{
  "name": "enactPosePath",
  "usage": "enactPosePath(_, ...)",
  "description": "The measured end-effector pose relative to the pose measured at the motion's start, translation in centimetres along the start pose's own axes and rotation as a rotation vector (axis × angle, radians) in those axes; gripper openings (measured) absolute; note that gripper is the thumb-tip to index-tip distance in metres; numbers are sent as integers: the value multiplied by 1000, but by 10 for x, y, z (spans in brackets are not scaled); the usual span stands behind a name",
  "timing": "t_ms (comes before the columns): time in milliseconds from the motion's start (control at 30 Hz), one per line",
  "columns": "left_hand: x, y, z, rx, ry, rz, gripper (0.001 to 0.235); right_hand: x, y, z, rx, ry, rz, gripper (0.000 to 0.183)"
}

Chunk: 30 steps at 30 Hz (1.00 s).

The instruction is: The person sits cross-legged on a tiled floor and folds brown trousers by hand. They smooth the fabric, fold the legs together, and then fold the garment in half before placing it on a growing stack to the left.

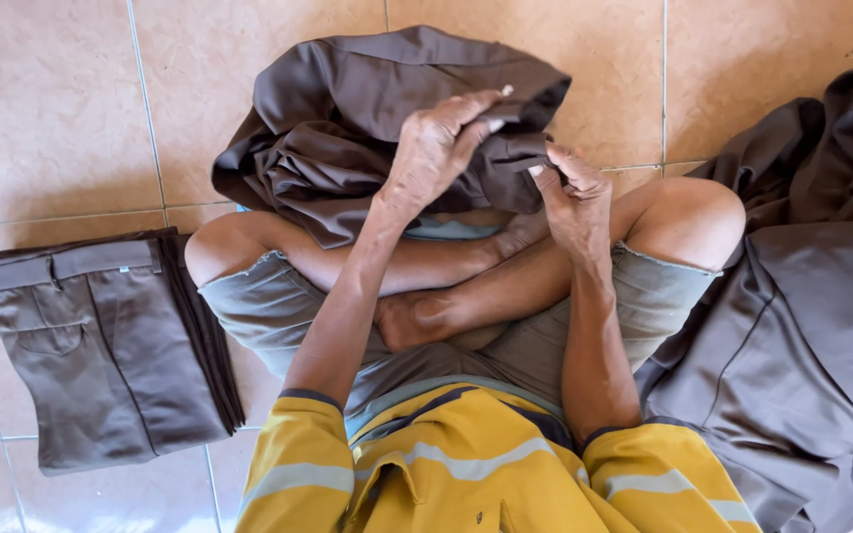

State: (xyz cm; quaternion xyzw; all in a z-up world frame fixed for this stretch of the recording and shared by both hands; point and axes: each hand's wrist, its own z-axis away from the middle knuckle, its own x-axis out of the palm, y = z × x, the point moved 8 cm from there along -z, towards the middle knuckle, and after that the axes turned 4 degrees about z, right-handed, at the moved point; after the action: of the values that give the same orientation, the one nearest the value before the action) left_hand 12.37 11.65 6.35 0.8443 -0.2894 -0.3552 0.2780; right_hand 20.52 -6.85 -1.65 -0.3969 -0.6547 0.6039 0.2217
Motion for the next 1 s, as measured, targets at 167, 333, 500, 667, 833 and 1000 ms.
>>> enactPosePath(167, 22, -5, 2, -330, -220, 289, 25, -1, -15, -1, -75, 16, -51, 28)
enactPosePath(333, 19, 1, 4, -413, -247, 312, 23, 2, -4, -3, -104, 25, 51, 26)
enactPosePath(500, 26, -9, 16, -518, -248, 377, 23, 3, -7, -5, -88, 71, 114, 26)
enactPosePath(667, 25, 15, 12, -510, -270, 494, 32, 0, -11, -6, -53, 136, 176, 17)
enactPosePath(833, 32, -45, 27, -356, -134, -14, 26, 13, -79, 4, -285, 307, 452, 18)
enactPosePath(1000, 1, -35, 0, -103, 210, -525, 30, 114, -31, 39, -504, -12, 475, 23)
